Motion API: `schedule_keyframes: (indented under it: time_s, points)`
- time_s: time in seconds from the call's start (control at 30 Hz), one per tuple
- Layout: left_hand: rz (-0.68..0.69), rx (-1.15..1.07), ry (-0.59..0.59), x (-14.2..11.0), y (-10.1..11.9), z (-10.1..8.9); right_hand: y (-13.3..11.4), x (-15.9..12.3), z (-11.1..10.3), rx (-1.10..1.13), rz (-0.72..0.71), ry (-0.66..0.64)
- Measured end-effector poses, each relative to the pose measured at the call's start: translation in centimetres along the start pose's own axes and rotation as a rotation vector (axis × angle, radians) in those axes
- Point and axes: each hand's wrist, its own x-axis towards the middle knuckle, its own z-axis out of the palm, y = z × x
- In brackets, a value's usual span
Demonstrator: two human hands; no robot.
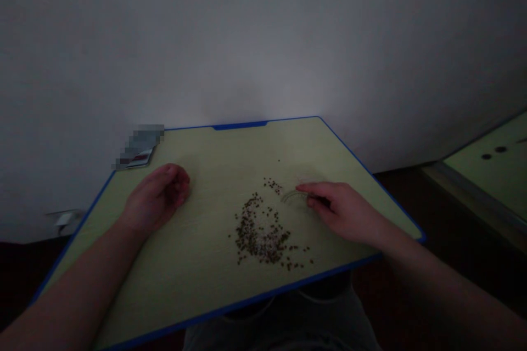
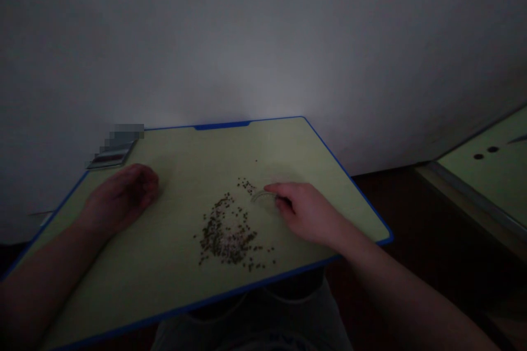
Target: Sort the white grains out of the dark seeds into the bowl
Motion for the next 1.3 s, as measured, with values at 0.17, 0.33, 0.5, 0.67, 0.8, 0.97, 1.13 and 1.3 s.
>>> schedule_keyframes:
  time_s: [0.17,0.33,0.5,0.67,0.8,0.97,1.13,1.3]
  points:
    - [-0.011,0.001,0.024,0.0,0.0,0.0,2.3,4.9,-2.4,-0.033,0.031,0.171]
    - [-0.015,-0.001,0.043,-0.2,0.2,0.2,5.0,12.9,-2.4,-0.109,0.062,0.035]
    - [-0.011,-0.005,0.018,-0.1,0.1,0.0,4.7,16.0,0.0,-0.094,0.008,-0.116]
    - [-0.015,-0.007,0.011,0.1,-0.1,-0.2,2.1,14.6,1.3,-0.031,-0.103,-0.294]
    - [-0.002,-0.013,0.019,0.0,0.0,-0.1,0.7,13.2,0.9,0.039,-0.151,-0.342]
    - [-0.011,-0.018,0.023,-0.1,0.1,0.1,0.2,9.2,-0.6,0.103,-0.049,-0.099]
    - [-0.004,0.006,0.003,0.0,-0.1,0.0,-0.1,2.5,0.0,0.081,0.039,-0.01]
    - [-0.006,-0.007,0.004,-0.1,-0.1,-0.1,-0.3,-0.1,1.2,-0.017,0.09,-0.002]
